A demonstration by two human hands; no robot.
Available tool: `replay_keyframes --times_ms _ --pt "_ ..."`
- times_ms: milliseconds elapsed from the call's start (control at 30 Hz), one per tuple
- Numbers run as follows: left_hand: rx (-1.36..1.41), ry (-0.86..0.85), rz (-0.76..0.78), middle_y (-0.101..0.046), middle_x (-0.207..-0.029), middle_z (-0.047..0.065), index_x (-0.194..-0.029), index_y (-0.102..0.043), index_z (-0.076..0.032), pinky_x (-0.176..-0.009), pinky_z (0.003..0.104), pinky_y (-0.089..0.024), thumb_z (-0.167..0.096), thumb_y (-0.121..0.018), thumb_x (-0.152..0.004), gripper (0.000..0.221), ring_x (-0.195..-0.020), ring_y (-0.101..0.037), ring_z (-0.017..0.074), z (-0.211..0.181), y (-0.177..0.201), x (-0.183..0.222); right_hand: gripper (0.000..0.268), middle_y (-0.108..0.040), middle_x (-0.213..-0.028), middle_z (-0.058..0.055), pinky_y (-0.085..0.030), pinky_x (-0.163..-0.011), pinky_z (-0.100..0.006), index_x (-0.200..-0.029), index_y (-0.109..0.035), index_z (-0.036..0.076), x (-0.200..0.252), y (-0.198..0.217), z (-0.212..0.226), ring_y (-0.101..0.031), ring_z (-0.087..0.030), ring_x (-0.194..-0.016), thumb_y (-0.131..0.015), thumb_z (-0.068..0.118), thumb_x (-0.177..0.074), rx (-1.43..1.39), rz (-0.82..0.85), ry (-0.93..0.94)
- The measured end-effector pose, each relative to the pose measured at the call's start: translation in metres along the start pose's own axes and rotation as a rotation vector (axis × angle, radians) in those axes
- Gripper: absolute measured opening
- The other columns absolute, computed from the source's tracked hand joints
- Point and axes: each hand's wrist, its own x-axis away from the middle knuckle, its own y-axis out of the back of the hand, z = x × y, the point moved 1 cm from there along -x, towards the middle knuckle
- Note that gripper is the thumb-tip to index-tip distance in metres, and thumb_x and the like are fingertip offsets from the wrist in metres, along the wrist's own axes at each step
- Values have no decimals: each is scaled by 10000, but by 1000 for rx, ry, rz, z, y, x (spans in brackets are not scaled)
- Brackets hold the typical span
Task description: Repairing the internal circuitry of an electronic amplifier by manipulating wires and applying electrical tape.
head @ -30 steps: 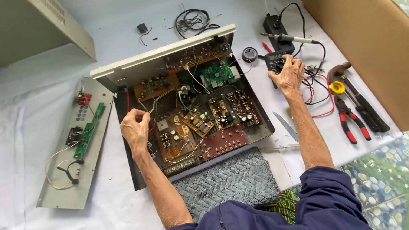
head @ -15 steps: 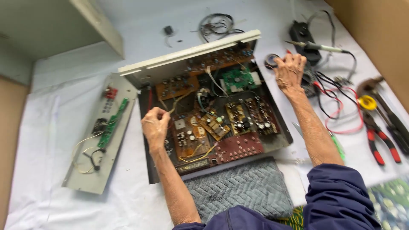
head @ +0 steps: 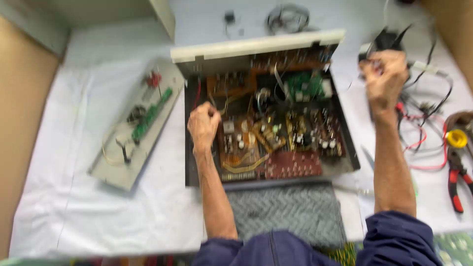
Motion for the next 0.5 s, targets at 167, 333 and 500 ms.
replay_keyframes --times_ms 167,333,500 --pt "55 65 62 -715 -730 58 -787 -649 -86 -622 449 -496 -99 -601 -787 49 -705 -699 281 -7 6 7 120 -635 -1064 -101 -473 -751 -269 -1262 -666 -46 -19 39 114 -530 -150 -878 -767 -24 -1201 -531 220 -248" --pt "92 28 25 -722 -927 143 -935 -711 -54 -677 479 -507 -209 -596 -788 243 -841 -690 338 -5 13 4 100 -667 -983 -127 -519 -636 -246 -1137 -626 -43 -30 27 207 -569 -140 -722 -616 -87 -1048 -870 257 -250" --pt "561 -52 -256 -704 -911 96 -1008 -762 -168 -808 371 -587 -220 -692 -945 108 -852 -734 297 -26 55 7 182 -634 -770 -123 -558 -527 -266 -1014 -691 -65 -18 -30 264 -640 -136 -622 -724 103 -953 -1297 403 -438"
